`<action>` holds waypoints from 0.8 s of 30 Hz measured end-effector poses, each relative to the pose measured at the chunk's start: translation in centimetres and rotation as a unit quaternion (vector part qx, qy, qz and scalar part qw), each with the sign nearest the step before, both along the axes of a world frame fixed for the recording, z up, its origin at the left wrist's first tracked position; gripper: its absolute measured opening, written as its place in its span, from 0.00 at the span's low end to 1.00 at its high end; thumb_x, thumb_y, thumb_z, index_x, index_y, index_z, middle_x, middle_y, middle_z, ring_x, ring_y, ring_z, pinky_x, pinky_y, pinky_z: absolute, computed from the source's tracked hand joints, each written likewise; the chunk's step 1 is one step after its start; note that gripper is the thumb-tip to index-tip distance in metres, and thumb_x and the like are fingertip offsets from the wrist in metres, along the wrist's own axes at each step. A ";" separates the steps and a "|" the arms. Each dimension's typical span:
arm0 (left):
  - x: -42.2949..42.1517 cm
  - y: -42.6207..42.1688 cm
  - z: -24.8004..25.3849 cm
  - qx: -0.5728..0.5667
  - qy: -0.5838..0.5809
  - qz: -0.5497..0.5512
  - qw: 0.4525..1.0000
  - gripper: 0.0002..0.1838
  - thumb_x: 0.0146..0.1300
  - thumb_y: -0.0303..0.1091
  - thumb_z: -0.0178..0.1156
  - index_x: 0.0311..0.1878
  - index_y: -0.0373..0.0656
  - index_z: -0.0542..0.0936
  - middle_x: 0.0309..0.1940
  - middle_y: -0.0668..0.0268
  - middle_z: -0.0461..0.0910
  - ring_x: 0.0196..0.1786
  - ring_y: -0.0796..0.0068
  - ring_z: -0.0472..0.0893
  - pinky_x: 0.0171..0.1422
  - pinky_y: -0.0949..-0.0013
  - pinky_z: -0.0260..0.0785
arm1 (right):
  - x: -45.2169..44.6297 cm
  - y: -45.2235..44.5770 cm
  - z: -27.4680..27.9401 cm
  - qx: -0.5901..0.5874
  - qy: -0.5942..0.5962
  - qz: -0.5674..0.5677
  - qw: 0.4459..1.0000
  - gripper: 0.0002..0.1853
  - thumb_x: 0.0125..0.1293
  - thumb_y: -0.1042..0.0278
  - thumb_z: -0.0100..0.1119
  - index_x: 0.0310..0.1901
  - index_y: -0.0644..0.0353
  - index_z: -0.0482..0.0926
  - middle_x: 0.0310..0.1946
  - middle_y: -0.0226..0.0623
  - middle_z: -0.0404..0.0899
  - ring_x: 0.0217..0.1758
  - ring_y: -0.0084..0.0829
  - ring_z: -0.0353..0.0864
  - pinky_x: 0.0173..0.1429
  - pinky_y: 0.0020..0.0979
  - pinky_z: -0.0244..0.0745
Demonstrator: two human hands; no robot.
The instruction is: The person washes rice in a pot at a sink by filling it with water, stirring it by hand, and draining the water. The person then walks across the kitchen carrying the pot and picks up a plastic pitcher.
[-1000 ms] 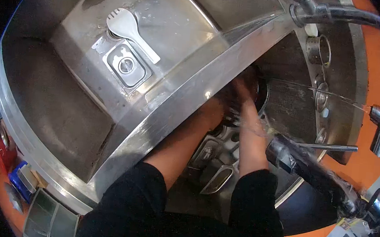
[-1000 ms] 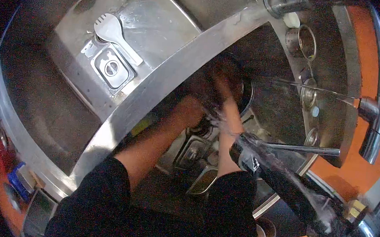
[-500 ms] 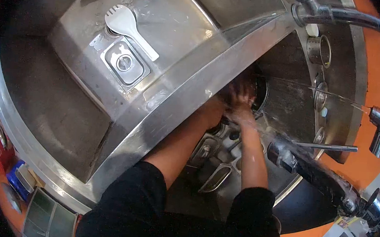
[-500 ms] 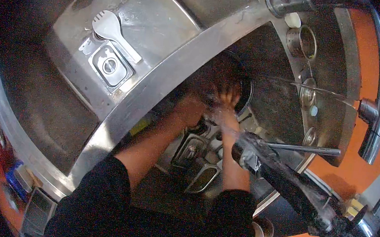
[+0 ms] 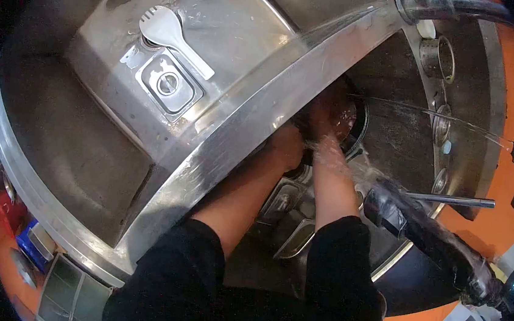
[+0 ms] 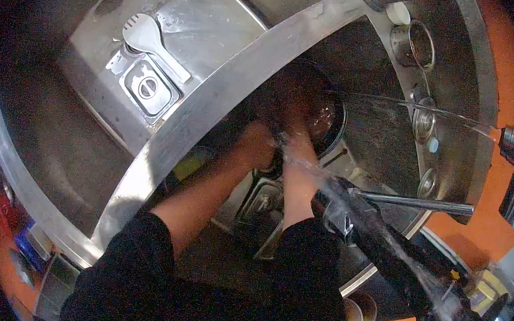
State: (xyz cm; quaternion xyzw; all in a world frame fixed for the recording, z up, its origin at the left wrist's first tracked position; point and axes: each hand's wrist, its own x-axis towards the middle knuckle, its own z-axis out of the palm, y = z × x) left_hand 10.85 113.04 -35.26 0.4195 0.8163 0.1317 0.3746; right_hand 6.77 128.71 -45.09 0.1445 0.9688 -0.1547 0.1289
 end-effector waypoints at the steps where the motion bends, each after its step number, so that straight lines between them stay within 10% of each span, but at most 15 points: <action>1: -0.2 -0.1 0.2 -0.013 0.006 -0.008 1.000 0.14 0.42 0.31 0.58 0.36 0.40 0.82 0.39 0.54 0.79 0.43 0.57 0.77 0.54 0.61 0.66 | -0.4 0.0 0.0 -0.022 0.004 -0.017 1.000 0.39 0.49 0.45 0.58 0.61 0.55 0.61 0.64 0.52 0.52 0.68 0.52 0.48 0.68 0.48 0.47; 8: 0.1 0.0 -1.0 0.005 -0.027 0.060 0.998 0.15 0.39 0.33 0.62 0.35 0.41 0.82 0.38 0.51 0.78 0.44 0.54 0.76 0.54 0.61 0.66 | -0.5 2.7 3.8 -0.221 0.003 -0.050 0.974 0.41 0.50 0.39 0.56 0.63 0.53 0.59 0.64 0.52 0.51 0.68 0.52 0.49 0.67 0.51 0.47; 16: -1.0 -2.1 1.8 0.086 0.054 -0.010 0.995 0.15 0.36 0.34 0.65 0.32 0.42 0.82 0.35 0.52 0.79 0.40 0.55 0.78 0.52 0.62 0.68 | -0.5 -1.3 6.5 0.227 0.020 0.147 0.963 0.34 0.56 0.44 0.53 0.59 0.58 0.63 0.61 0.52 0.58 0.59 0.48 0.63 0.62 0.43 0.59; 21: 2.2 1.1 -4.9 0.083 0.023 0.161 0.983 0.14 0.34 0.33 0.65 0.30 0.42 0.82 0.31 0.53 0.80 0.35 0.55 0.79 0.48 0.61 0.71 | 12.3 0.4 6.7 -0.051 -0.079 -0.067 0.993 0.30 0.57 0.48 0.53 0.57 0.57 0.66 0.60 0.50 0.59 0.59 0.48 0.63 0.62 0.41 0.60; 24: 0.0 -0.2 0.9 -0.059 -0.040 0.157 0.985 0.13 0.52 0.34 0.52 0.38 0.43 0.82 0.43 0.55 0.78 0.47 0.57 0.76 0.58 0.59 0.63 | 9.1 0.3 4.7 -0.128 -0.076 -0.046 0.988 0.29 0.58 0.49 0.53 0.57 0.57 0.66 0.61 0.50 0.59 0.60 0.48 0.63 0.62 0.41 0.59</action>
